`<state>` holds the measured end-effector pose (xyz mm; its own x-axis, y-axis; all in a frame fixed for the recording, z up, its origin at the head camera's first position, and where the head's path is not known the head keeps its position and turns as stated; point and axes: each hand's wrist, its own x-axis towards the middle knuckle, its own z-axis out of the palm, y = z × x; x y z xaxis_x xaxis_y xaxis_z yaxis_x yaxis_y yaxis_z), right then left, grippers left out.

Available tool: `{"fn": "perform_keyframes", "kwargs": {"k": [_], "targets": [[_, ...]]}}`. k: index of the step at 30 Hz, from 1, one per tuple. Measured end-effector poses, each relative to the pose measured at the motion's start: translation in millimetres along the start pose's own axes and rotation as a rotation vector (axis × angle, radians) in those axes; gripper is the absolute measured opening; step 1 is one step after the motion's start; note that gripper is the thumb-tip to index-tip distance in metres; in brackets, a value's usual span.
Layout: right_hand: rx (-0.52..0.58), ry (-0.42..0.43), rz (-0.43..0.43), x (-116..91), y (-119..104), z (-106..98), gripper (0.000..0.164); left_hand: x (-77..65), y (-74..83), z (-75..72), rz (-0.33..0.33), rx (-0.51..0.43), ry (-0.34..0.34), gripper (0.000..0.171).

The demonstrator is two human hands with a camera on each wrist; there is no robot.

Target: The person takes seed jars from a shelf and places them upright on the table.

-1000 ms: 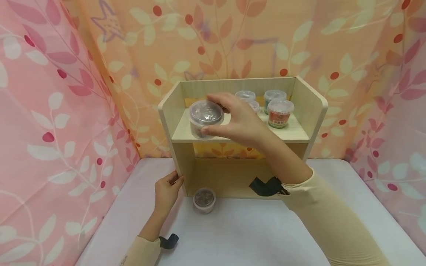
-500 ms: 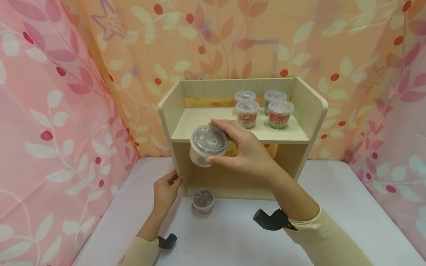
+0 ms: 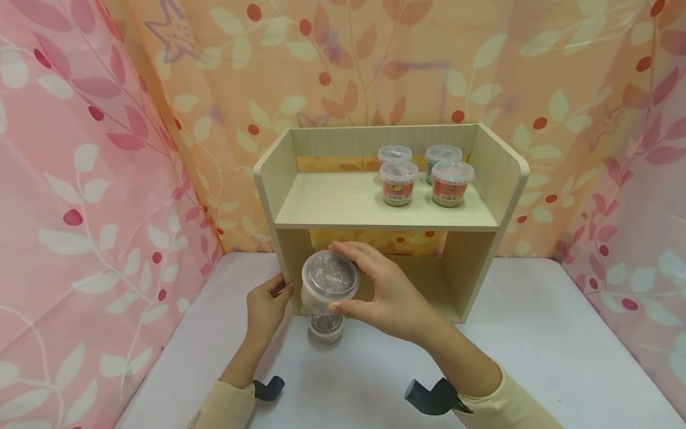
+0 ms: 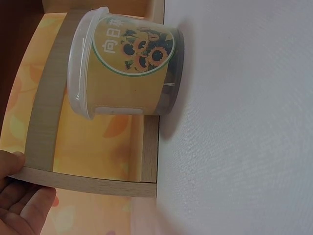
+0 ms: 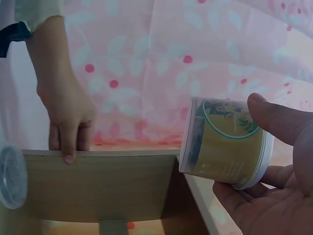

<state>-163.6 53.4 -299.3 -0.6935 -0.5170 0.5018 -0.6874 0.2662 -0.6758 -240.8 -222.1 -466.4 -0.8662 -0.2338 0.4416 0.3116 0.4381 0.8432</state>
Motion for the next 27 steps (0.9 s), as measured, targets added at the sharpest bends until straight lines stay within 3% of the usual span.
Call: {"fn": "perform_keyframes", "kwargs": {"k": [9, 27], "targets": [[0.079, -0.029, 0.041, -17, 22, 26, 0.085, -0.7, -1.7, -0.7, -0.019, -0.019, -0.028, 0.033], [0.073, -0.112, 0.236, -59, 82, 87, 0.086, 0.3, -4.9, -1.0, -0.030, -0.012, -0.035, 0.032]]}}
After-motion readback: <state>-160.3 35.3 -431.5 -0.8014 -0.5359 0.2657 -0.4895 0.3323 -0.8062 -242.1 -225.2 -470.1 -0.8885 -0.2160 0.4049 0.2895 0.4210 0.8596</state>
